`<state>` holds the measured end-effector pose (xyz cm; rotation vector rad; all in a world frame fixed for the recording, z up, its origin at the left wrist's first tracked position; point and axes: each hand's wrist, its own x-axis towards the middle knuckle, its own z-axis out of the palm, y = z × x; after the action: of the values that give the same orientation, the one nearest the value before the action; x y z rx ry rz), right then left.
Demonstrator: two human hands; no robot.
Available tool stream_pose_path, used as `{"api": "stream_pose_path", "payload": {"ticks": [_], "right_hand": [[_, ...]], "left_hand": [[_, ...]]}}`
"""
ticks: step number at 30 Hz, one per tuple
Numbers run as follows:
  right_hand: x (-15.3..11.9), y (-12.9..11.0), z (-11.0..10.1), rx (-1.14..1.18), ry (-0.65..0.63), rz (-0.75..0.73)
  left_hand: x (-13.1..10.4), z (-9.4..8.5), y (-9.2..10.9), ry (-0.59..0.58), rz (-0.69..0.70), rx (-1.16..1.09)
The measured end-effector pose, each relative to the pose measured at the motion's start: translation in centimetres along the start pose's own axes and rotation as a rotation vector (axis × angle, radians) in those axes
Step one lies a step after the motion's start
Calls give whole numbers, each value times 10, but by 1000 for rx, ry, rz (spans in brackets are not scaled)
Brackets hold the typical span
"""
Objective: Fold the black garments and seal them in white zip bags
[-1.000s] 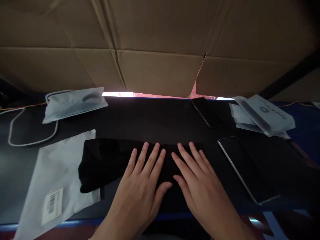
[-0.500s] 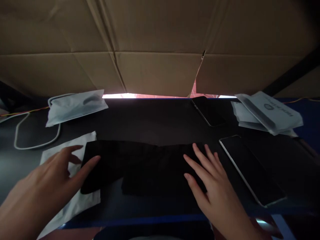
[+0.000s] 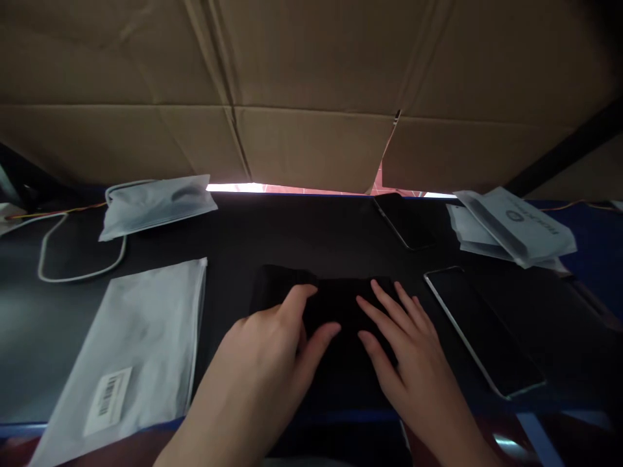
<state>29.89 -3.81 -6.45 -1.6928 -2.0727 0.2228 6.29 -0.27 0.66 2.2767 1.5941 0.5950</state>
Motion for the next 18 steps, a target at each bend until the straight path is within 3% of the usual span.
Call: {"api": "stream_pose_path", "payload": {"ticks": [4,6,9,12,14,18], "right_hand": [[-5,1,-4,121,43,4],[-7,1,-6,184,84,8],[-7,2,-7,181,90,-12],[-4,0,-5,92,18,-53],[-2,-1,-4,43,-22,-62],[-2,-3,-3,42,-44,-47]], "left_hand": [[7,5,-13,179,230,90],[3,11,-26,168,319,210],[-5,28,-40,68,339,326],[-9,36,-49,-8,309,318],[-10,28,-54,18,248,286],[-8,-9,-63,182,-134,261]]}}
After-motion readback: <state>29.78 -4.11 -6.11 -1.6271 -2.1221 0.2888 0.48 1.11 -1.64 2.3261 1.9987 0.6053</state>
